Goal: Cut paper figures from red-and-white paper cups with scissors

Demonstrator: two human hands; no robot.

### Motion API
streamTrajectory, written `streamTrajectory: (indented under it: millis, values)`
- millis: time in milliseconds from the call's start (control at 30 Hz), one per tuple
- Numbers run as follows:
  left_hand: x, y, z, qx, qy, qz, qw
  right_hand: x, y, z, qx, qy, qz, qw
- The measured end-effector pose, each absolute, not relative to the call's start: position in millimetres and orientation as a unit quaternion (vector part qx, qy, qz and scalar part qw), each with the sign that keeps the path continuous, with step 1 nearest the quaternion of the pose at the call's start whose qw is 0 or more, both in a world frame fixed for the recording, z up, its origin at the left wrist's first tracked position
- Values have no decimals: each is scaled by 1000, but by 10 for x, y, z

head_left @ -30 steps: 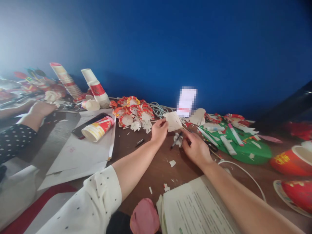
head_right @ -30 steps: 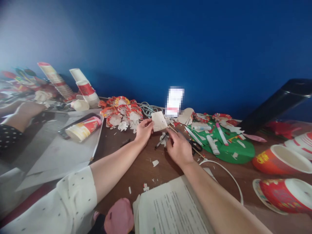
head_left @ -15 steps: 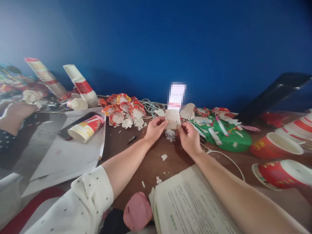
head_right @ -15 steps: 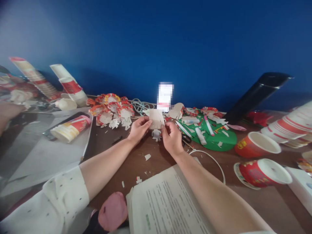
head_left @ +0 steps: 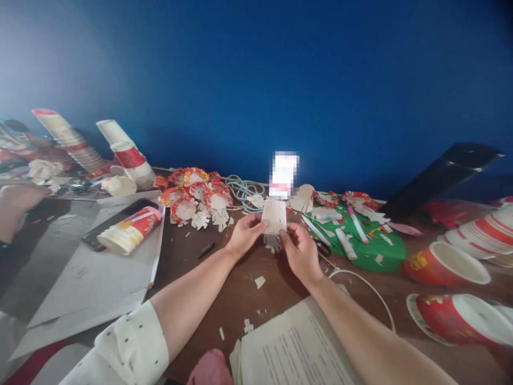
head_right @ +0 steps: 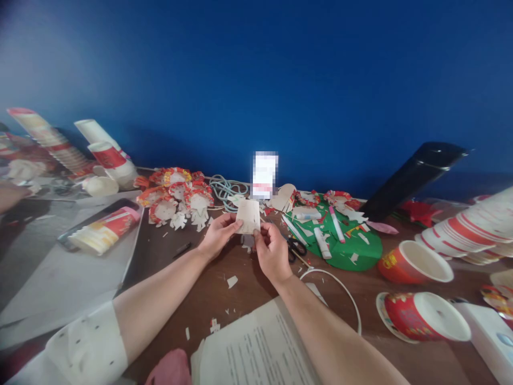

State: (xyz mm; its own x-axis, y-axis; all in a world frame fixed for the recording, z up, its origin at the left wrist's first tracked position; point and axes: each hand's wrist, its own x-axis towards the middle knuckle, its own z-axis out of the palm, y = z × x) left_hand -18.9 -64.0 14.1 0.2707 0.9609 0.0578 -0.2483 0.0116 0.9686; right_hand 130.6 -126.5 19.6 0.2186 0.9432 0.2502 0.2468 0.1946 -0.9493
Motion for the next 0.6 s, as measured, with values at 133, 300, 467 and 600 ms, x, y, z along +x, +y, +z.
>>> streamTrajectory:
  millis: [133, 300, 467, 600]
  values:
    - [-194, -649, 136, 532, 348, 467, 614, 1306, -1251, 170, -544, -525, 341, 559]
    - [-209, -625, 95, 544, 374, 485, 573, 1332, -1192, 119, -545, -550, 268, 573]
    - [-210, -604, 60, 553, 395, 504, 533, 1445, -1109, 475, -541, -525, 219, 620]
    - [-201, -613, 61, 575, 403, 507, 500, 1729, -1086, 1002, -612, -589, 199, 489]
